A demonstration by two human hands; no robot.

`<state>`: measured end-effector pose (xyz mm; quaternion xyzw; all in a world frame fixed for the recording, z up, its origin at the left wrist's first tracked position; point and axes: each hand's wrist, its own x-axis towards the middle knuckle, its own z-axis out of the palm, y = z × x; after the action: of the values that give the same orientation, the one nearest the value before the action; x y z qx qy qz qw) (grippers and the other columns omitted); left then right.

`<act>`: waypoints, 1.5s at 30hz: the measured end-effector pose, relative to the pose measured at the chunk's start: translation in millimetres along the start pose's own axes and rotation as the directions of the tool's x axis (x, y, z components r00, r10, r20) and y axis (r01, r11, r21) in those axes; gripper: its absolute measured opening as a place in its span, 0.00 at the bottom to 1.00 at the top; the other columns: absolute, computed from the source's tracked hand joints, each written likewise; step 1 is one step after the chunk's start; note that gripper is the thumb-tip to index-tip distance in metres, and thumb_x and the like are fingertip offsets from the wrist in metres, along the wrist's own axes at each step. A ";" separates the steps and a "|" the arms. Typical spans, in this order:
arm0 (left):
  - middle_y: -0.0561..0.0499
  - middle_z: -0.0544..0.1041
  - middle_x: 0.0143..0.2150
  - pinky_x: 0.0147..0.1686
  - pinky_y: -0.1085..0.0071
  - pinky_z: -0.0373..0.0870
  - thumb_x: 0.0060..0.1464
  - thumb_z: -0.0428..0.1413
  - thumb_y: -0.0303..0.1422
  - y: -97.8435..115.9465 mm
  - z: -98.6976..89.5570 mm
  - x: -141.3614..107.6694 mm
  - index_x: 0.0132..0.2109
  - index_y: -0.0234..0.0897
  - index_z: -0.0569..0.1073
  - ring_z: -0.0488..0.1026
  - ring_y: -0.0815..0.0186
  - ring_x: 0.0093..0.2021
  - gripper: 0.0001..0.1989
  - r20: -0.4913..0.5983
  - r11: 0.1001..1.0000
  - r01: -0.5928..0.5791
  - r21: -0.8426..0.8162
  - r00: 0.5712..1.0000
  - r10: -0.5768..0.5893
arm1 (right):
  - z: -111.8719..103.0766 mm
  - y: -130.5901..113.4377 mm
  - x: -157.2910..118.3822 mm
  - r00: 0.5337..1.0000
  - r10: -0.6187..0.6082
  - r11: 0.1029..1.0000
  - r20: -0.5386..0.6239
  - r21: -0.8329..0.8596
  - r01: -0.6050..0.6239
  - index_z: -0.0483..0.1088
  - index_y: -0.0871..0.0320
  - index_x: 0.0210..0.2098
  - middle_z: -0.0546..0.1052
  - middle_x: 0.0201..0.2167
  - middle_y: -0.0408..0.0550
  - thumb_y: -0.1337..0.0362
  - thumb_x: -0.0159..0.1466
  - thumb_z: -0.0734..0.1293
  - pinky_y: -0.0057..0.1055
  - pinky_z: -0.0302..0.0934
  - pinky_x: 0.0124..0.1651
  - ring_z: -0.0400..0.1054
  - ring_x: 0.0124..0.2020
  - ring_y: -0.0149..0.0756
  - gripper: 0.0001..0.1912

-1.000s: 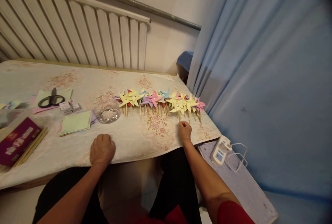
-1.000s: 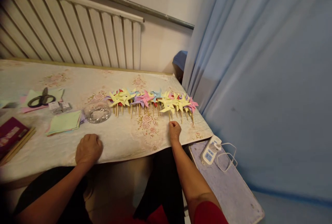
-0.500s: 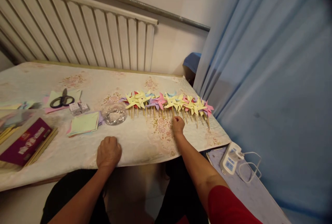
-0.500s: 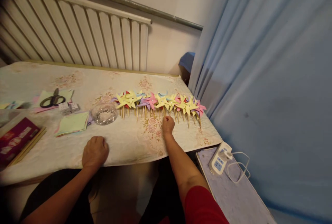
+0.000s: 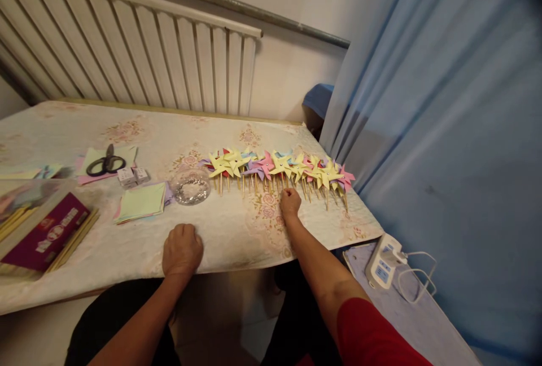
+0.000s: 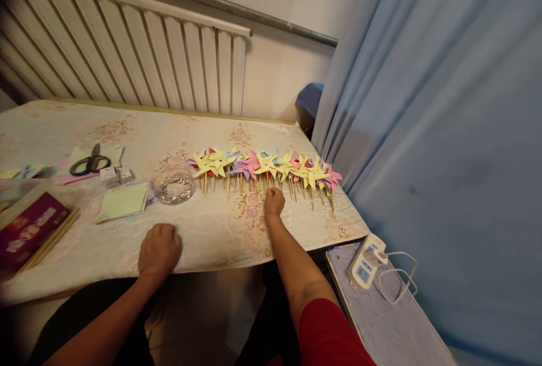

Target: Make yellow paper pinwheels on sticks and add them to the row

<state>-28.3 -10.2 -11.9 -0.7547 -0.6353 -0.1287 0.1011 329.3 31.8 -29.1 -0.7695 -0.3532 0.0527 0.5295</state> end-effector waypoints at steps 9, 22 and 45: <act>0.41 0.72 0.38 0.39 0.61 0.62 0.62 0.47 0.31 -0.5 1.8 -0.9 0.37 0.34 0.72 0.68 0.54 0.41 0.10 -0.009 1.000 -0.003 -0.017 1.000 0.003 | 2.3 -5.3 -1.4 1.000 -0.012 0.999 0.019 -0.048 0.013 0.70 0.55 0.24 0.75 0.26 0.44 0.63 0.56 0.61 0.30 0.54 0.37 0.64 0.31 0.37 0.09; 0.40 0.72 0.39 0.39 0.61 0.61 0.63 0.46 0.31 0.3 3.2 -0.2 0.38 0.34 0.73 0.68 0.53 0.41 0.12 -0.002 0.999 0.015 -0.033 1.000 -0.015 | -27.6 -6.2 -18.2 0.997 -0.076 0.989 0.019 -0.130 0.078 0.73 0.59 0.33 0.77 0.29 0.50 0.60 0.61 0.59 0.34 0.59 0.39 0.67 0.32 0.40 0.13; 0.44 0.58 0.73 0.69 0.45 0.48 0.67 0.45 0.43 64.6 11.8 -16.0 0.69 0.41 0.63 0.50 0.49 0.74 0.28 0.094 0.813 -0.503 -0.293 0.831 0.548 | -73.3 -14.5 -152.8 0.541 -0.463 0.525 0.702 -0.275 0.805 0.53 0.59 0.71 0.54 0.72 0.61 0.51 0.70 0.62 0.59 0.39 0.70 0.48 0.72 0.56 0.35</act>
<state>33.5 -32.5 -27.5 -0.9160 -0.3852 -0.1101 -0.0214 241.8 -114.0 -29.7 -0.6427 -0.7543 -0.0457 0.1256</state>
